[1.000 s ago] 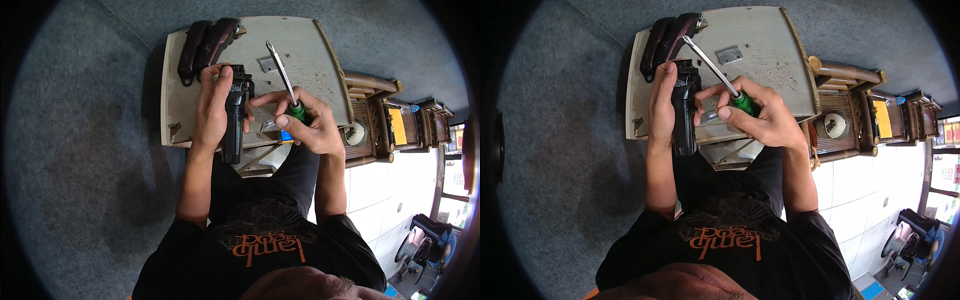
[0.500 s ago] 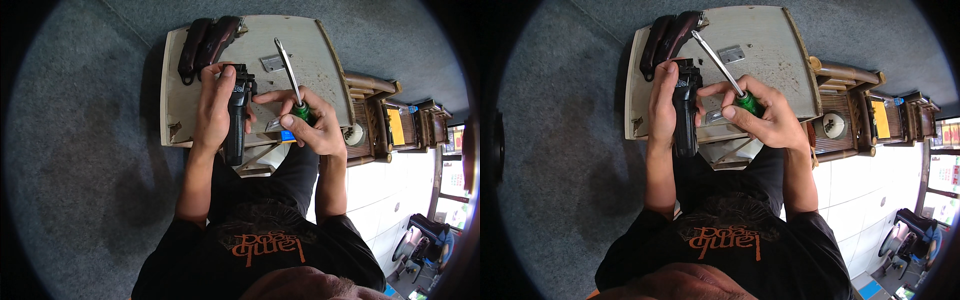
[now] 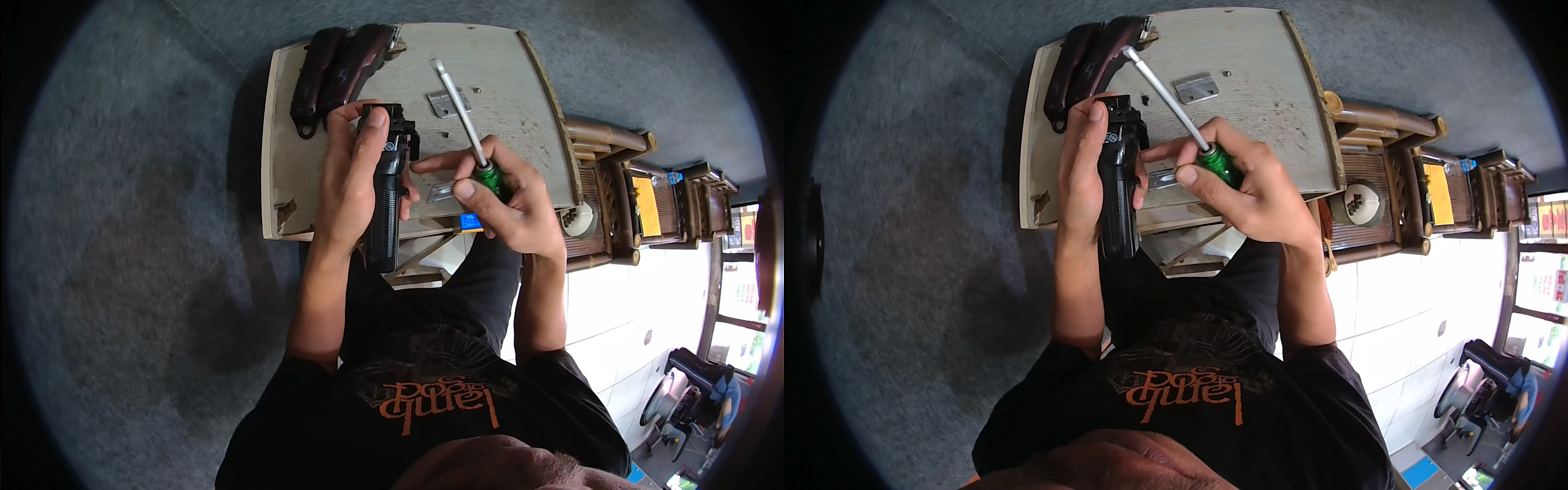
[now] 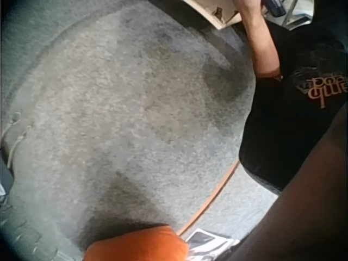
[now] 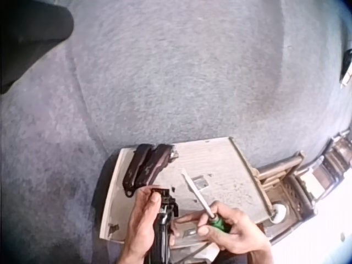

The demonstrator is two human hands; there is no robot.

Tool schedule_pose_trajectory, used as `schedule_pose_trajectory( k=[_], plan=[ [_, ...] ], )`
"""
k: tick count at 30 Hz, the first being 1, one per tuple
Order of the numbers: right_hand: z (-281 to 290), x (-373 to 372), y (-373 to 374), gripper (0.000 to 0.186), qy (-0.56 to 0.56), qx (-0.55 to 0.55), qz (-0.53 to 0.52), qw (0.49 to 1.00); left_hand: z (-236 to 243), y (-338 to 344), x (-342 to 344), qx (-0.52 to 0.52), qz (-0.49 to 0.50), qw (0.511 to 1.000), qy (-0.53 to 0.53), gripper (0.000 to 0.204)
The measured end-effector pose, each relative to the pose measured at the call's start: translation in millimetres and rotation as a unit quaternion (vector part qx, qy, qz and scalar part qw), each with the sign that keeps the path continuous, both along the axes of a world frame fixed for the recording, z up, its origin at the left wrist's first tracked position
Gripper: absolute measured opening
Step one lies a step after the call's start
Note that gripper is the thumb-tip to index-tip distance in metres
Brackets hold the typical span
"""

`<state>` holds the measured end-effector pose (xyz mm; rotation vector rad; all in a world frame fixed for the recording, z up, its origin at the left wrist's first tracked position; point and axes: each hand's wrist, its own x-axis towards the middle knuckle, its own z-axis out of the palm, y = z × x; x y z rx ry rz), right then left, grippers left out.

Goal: The person repairs hair clippers using a screwdriver and hands, first removing screws and the outer casing and then handling the internal blade and motor assembly.

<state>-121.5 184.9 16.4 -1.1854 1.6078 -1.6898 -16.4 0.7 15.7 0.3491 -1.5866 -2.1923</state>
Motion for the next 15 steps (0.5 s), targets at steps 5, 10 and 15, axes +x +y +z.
schedule_pose_trajectory(
  k=[5,10,15],
  plan=[
    [-6.0,1.4,-2.5,0.015,-0.022,-0.045,-0.013,0.999,2.5,1.3,0.2,0.01,-0.002,1.0,-0.003,0.046],
    [-6.6,-1.3,-4.4,0.015,0.019,-0.031,-0.009,0.999,2.4,0.3,1.0,0.011,-0.008,1.0,-0.007,0.046],
    [-7.1,1.8,-5.7,0.016,0.023,-0.013,-0.032,0.999,5.2,-0.1,2.3,0.009,-0.023,1.0,-0.013,0.047]
  ],
)
